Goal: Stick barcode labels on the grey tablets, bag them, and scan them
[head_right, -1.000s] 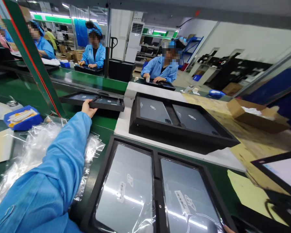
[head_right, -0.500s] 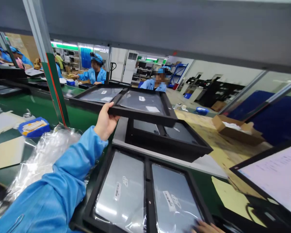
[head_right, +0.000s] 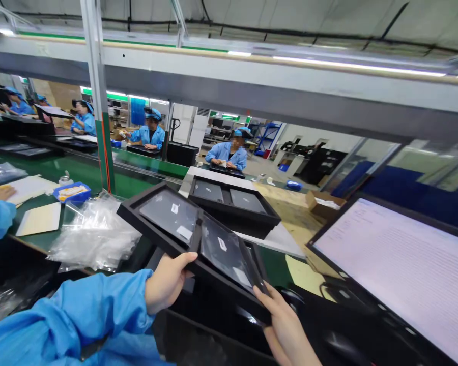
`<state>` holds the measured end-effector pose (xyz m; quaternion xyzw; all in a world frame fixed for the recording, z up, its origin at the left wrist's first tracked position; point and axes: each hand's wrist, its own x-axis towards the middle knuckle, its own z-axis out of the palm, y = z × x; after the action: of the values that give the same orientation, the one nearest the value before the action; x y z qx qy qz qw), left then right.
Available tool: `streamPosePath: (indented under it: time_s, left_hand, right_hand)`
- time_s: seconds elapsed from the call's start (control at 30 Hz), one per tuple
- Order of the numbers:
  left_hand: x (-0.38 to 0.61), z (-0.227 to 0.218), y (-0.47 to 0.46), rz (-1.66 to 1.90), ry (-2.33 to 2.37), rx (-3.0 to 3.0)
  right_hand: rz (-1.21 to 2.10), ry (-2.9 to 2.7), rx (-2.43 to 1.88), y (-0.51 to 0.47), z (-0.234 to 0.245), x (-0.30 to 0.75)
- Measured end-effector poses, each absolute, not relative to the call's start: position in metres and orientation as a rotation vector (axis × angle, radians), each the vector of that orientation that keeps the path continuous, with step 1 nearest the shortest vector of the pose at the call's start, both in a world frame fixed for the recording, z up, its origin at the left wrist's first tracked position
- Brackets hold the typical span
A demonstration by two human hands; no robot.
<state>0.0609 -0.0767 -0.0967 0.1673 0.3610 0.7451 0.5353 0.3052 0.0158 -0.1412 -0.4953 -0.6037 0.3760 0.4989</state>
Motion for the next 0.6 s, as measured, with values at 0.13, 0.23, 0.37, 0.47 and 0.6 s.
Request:
streamPosePath:
  time_s: [0.13, 0.23, 0.37, 0.47, 0.6]
  left_hand:
    - [0.083, -0.127, -0.080, 1.684, 0.879, 0.269]
    - [0.095, -0.145, -0.093, 1.368, 0.959, 0.313]
    - [0.076, -0.138, -0.130, 0.928, 1.022, 0.921]
    - [0.026, -0.115, -0.145, 1.250, 1.364, 1.598]
    - [-0.049, -0.109, -0.118, 1.419, 2.059, 1.514]
  right_hand:
    - [1.122, -1.186, -1.240, 0.030, -0.162, 0.313]
    - [1.000, -1.161, -1.205, 0.047, -0.181, 0.331]
    - [0.936, -1.325, -1.232, 0.055, -0.204, 0.352]
    - [0.951, -1.324, -1.208, 0.048, -0.211, 0.349]
    - [0.935, -1.253, -1.201, 0.034, -0.204, 0.335]
